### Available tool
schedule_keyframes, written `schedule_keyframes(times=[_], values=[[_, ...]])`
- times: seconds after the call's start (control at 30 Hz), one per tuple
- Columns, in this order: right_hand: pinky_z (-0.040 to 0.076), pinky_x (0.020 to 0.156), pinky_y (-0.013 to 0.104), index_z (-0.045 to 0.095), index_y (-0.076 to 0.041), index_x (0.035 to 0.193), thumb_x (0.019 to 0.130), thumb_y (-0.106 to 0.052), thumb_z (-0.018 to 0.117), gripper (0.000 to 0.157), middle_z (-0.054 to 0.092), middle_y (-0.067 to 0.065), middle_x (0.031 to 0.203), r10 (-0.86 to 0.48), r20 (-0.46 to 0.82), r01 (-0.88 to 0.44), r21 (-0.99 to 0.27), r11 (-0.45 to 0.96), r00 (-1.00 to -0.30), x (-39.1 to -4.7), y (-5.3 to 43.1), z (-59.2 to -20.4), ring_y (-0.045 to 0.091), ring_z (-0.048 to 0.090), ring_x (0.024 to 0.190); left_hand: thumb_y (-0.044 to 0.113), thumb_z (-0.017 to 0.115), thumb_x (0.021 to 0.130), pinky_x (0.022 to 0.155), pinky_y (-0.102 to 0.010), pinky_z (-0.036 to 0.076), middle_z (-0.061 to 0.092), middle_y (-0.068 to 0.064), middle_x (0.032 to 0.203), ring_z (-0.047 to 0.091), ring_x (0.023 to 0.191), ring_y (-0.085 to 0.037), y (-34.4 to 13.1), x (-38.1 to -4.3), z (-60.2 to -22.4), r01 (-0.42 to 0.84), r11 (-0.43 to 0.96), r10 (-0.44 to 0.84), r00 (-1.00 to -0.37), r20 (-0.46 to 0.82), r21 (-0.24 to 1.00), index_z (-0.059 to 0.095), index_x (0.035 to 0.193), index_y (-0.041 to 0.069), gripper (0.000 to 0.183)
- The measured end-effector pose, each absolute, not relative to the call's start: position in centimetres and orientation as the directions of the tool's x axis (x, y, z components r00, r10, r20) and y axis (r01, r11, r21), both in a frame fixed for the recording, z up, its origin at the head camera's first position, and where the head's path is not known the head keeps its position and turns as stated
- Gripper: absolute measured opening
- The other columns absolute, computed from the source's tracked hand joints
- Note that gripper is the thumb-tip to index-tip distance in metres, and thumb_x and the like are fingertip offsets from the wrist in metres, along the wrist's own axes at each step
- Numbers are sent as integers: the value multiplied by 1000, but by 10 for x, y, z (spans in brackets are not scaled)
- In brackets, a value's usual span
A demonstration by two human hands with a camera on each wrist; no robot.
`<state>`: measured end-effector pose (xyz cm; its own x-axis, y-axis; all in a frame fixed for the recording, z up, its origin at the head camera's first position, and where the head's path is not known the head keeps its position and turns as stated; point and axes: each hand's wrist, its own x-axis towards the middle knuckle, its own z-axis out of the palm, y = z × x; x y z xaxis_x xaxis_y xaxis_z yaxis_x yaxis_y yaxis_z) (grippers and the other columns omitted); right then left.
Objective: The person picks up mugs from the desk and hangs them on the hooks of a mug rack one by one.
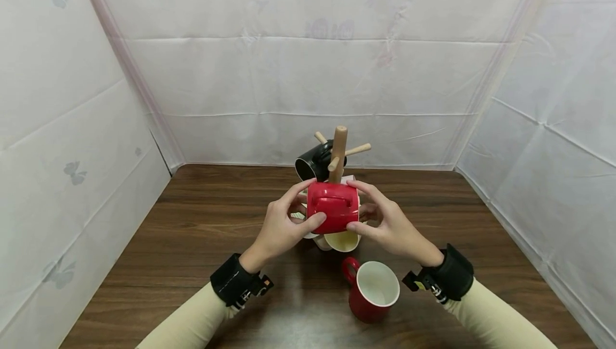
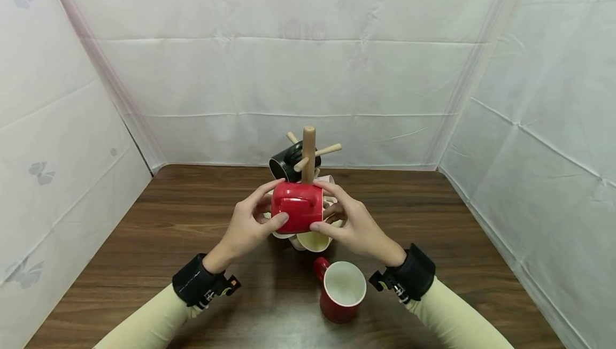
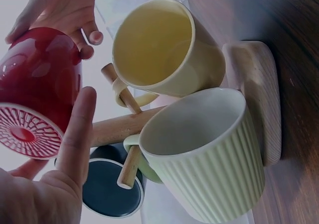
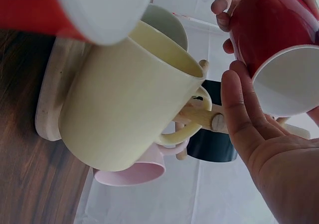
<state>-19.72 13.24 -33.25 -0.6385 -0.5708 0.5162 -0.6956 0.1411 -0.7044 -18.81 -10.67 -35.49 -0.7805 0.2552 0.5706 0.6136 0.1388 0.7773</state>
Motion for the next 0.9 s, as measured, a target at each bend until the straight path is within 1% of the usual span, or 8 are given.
schedule_keyframes(times=[0.13, 0.23, 0.3, 0.43, 0.57, 0.77, 0.9], values=[[55, 69, 43, 33, -8, 141, 80, -4, 69, 71, 50, 9, 126, -553, 519, -684, -717, 133, -652, -198, 130, -334, 24, 63, 84, 27, 64, 86, 55, -32, 55, 65, -3, 97, 61, 69, -19, -107, -200, -370, 590, 192, 225, -805, 550, 784, 46, 134, 21, 51], [55, 69, 43, 34, -14, 141, 81, -6, 68, 70, 51, 7, 125, -541, 514, -673, -727, 136, -665, -198, 130, -335, 23, 63, 83, 36, 62, 87, 54, -32, 54, 65, 1, 95, 60, 69, -13, -107, -206, -377, 571, 228, 203, -820, 535, 789, 47, 133, 29, 49], [55, 69, 42, 35, -15, 141, 82, -6, 68, 68, 52, 7, 124, -535, 509, -664, -736, 136, -674, -198, 129, -335, 24, 63, 83, 39, 61, 87, 54, -32, 54, 65, 3, 95, 61, 69, -13, -107, -206, -377, 560, 240, 194, -828, 526, 793, 47, 132, 30, 48], [55, 68, 41, 35, -15, 140, 83, -6, 67, 66, 53, 8, 123, -531, 500, -652, -745, 139, -684, -200, 128, -336, 24, 63, 83, 42, 60, 87, 55, -32, 55, 65, 3, 94, 61, 69, -12, -106, -207, -376, 535, 241, 181, -844, 504, 810, 49, 130, 31, 46], [55, 67, 40, 35, -13, 140, 85, -7, 65, 63, 55, 11, 121, -528, 496, -656, -737, 164, -689, -200, 128, -335, 24, 63, 81, 42, 60, 87, 55, -33, 55, 66, 0, 92, 63, 69, -14, -106, -207, -374, 491, 220, 177, -870, 460, 843, 50, 129, 29, 45], [55, 67, 38, 35, -14, 141, 86, -8, 64, 62, 58, 12, 119, -531, 483, -653, -733, 190, -696, -202, 129, -335, 24, 63, 79, 43, 63, 85, 49, -38, 54, 67, -6, 90, 64, 67, -21, -106, -208, -369, 410, 130, 184, -905, 384, 903, 51, 127, 26, 47], [55, 67, 37, 35, -15, 141, 88, -10, 62, 60, 58, 11, 119, -526, 474, -645, -738, 199, -706, -204, 129, -335, 23, 63, 80, 47, 63, 85, 48, -40, 54, 68, -7, 86, 64, 64, -24, -106, -209, -366, 376, 125, 182, -919, 351, 918, 51, 126, 26, 47]])
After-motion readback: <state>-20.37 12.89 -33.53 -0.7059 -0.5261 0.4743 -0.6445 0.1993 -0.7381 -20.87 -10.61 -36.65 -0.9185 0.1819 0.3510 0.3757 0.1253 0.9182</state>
